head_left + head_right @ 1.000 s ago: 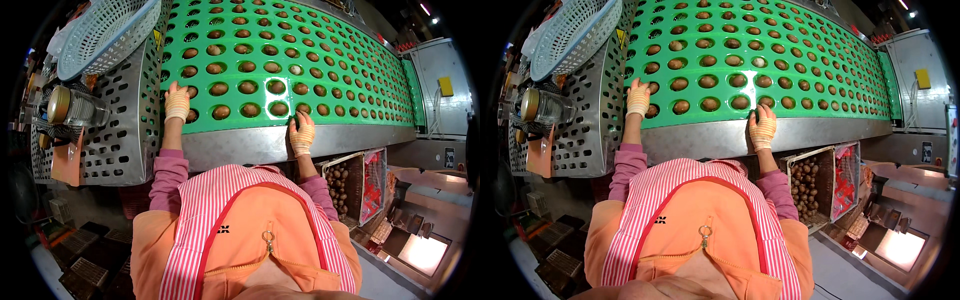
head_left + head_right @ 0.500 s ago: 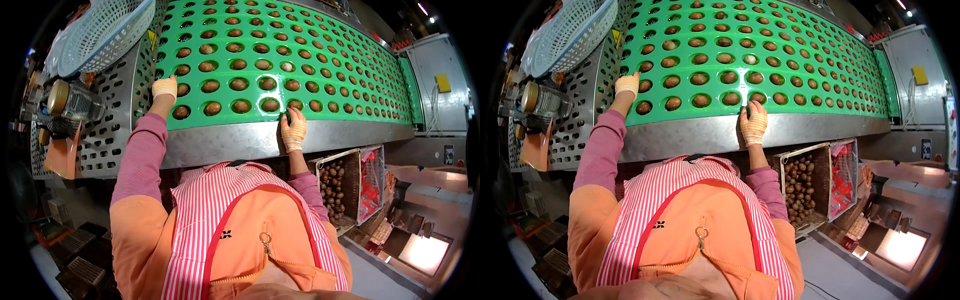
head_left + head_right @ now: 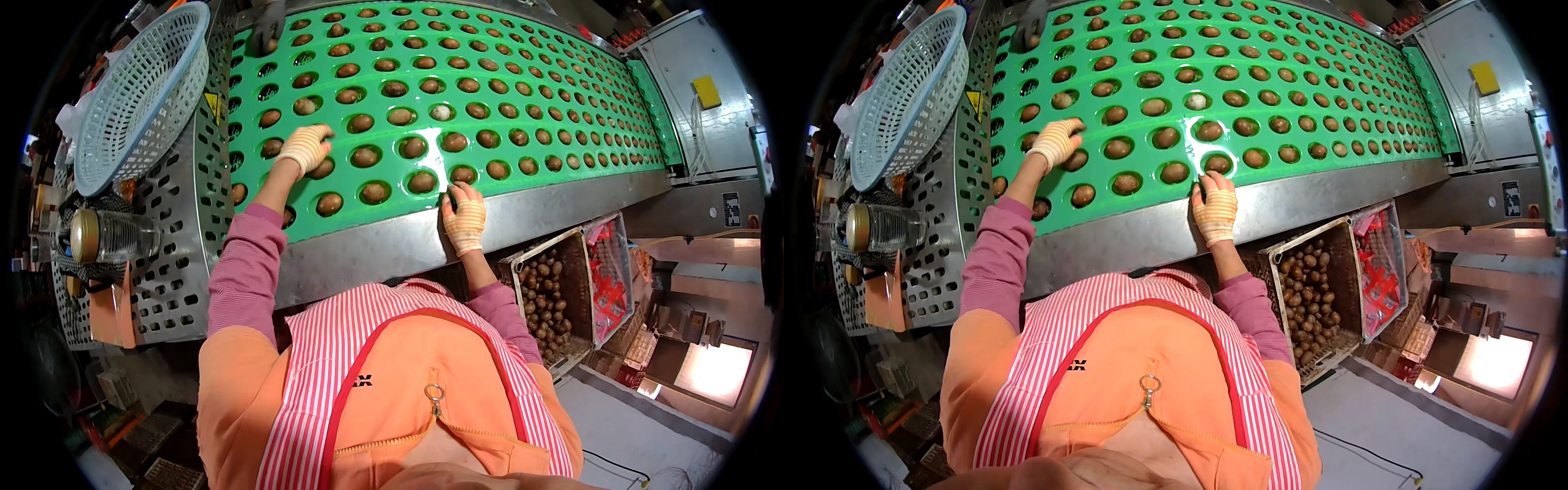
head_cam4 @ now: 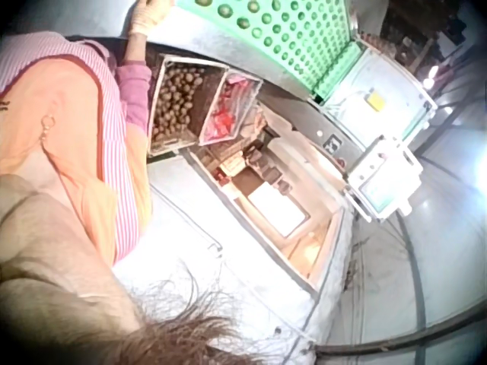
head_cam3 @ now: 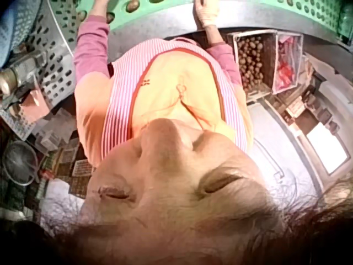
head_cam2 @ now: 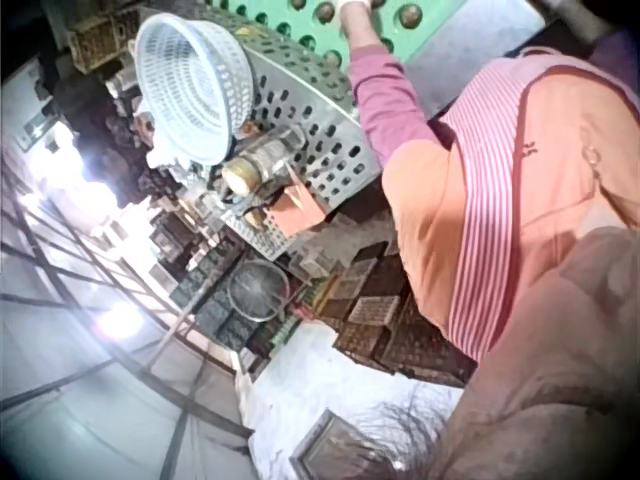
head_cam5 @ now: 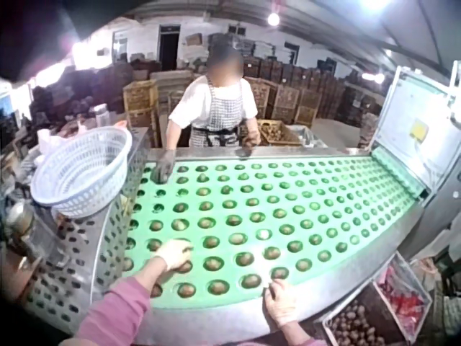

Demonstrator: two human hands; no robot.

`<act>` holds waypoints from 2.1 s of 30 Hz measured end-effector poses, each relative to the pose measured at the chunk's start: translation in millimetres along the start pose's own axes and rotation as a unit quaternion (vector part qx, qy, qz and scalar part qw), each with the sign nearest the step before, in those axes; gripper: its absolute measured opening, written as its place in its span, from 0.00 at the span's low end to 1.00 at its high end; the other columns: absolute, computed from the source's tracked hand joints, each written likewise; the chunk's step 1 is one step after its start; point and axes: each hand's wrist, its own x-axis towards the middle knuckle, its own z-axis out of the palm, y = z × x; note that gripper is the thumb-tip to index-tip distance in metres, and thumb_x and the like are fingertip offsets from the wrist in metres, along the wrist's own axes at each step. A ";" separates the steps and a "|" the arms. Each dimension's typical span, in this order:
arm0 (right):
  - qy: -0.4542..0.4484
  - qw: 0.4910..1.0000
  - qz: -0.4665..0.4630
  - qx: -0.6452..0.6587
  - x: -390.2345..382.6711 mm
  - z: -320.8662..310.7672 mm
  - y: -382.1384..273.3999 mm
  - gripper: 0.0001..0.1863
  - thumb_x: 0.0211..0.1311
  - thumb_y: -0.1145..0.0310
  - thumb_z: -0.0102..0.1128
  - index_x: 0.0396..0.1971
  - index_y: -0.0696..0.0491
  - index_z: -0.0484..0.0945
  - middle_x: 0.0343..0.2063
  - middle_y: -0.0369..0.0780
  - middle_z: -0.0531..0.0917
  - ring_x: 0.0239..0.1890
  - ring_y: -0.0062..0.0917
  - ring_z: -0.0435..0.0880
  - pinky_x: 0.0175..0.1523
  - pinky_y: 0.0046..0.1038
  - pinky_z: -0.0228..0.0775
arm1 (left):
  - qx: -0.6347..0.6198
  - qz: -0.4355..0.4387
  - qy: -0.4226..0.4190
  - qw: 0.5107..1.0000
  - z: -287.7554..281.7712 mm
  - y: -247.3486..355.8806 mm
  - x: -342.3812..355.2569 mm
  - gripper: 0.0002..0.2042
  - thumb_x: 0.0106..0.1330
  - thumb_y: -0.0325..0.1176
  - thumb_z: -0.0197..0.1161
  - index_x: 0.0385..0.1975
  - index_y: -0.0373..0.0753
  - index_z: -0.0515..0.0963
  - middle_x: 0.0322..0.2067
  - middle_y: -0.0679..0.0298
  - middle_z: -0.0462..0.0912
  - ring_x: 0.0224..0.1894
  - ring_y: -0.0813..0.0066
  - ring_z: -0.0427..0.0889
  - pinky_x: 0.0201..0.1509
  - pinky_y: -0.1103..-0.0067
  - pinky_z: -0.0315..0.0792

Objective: The person picks up kiwis from a crate and places them into empty slots on a conveyor belt by hand.

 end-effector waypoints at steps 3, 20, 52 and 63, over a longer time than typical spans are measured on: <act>-0.010 1.000 0.004 0.001 -1.5 -2.6 -1.8 0.13 0.51 0.74 0.66 0.39 0.54 0.80 0.44 0.44 0.82 0.45 0.44 0.78 0.51 0.42 0.72 | 0.013 0.012 0.193 0.981 7.0 -29.4 37.9 0.21 0.63 0.31 0.59 0.58 0.44 0.71 0.56 0.51 0.73 0.57 0.49 0.73 0.61 0.64 0.69; -0.008 0.999 0.029 0.025 9.0 -3.9 -5.3 0.11 0.51 0.71 0.64 0.36 0.54 0.79 0.42 0.44 0.80 0.45 0.42 0.77 0.51 0.42 0.71 | 0.133 -0.055 0.167 0.975 4.0 -77.4 81.5 0.19 0.63 0.32 0.64 0.53 0.41 0.69 0.47 0.50 0.80 0.48 0.47 0.79 0.51 0.59 0.73; -0.035 0.670 0.718 -0.184 -318.1 -330.0 250.0 0.37 0.61 0.50 0.59 0.66 0.53 0.62 0.68 0.47 0.61 0.67 0.46 0.62 0.70 0.40 0.58 | 0.131 0.329 0.125 0.927 210.0 244.1 -5.6 0.26 0.69 0.37 0.57 0.65 0.38 0.64 0.65 0.47 0.64 0.63 0.44 0.65 0.67 0.60 0.62; -0.111 0.591 0.796 -0.066 -318.7 -327.3 252.4 0.42 0.56 0.45 0.64 0.69 0.45 0.60 0.64 0.56 0.64 0.62 0.51 0.71 0.62 0.46 0.68 | 0.144 0.324 0.121 0.927 210.7 245.1 -5.3 0.22 0.71 0.38 0.54 0.62 0.37 0.67 0.64 0.52 0.68 0.63 0.48 0.66 0.66 0.61 0.63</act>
